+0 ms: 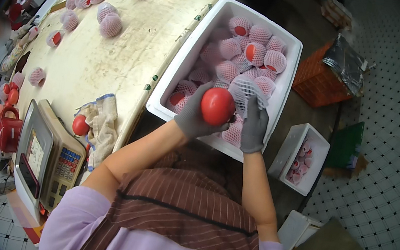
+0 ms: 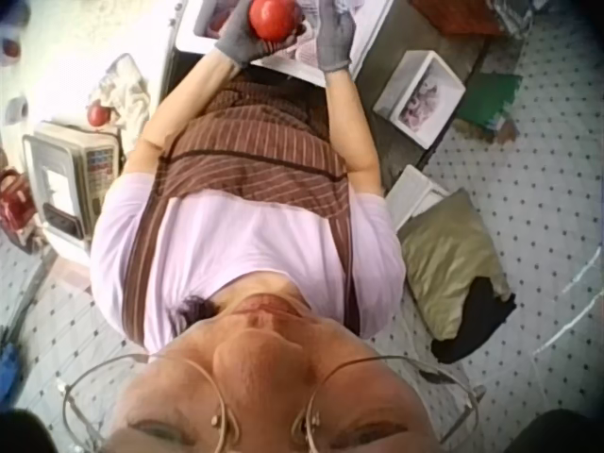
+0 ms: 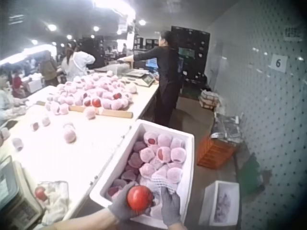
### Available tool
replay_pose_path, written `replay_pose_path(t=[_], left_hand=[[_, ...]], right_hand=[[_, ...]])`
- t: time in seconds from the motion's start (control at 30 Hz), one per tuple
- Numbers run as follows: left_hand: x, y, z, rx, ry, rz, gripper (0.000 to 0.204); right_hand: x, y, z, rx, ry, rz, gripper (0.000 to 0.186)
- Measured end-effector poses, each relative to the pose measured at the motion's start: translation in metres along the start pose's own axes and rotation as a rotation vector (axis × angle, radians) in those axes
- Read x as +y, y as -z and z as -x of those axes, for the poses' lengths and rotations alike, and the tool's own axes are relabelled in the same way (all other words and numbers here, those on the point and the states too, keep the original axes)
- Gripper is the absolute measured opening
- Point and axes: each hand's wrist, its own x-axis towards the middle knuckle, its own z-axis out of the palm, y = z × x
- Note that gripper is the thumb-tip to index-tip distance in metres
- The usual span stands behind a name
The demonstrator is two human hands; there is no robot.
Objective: The person repeatedly picks red tomatoes from a white styrofoam box, wraps each one in a white foam net, and places the wrapped tomatoes on a wooden table. The person wears gloves and an apron while working at a packing station with other workers visible in the background.
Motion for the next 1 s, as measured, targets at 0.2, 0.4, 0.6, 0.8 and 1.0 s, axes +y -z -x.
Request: replay_pose_path(t=[0.2,0.4,0.6,0.8,1.0], left_hand=[[-0.008,0.015,-0.007,0.085,-0.377,-0.374,0.06],[-0.012,-0.015,0.011,-0.049,-0.21,-0.319,0.055],[0.012,0.068,-0.022,0.088,-0.705,-1.137,0.051],[0.011,0.028,-0.011,-0.264,-0.349,-0.813,0.055],[0.014,0.005,0.013,-0.297,-0.036,-0.095,0.03]], right_hand=[[-0.006,-0.008,0.015,-0.394,0.45,0.802,0.083],[-0.002,-0.009,0.012,-0.307,0.492,0.686,0.071],[0.008,-0.013,0.014,-0.171,0.293,0.448,0.052],[-0.006,-0.012,0.011,-0.169,-0.363,-0.614,0.06],[-0.018,-0.003,0.007,-0.205,-0.494,-0.551,0.074]])
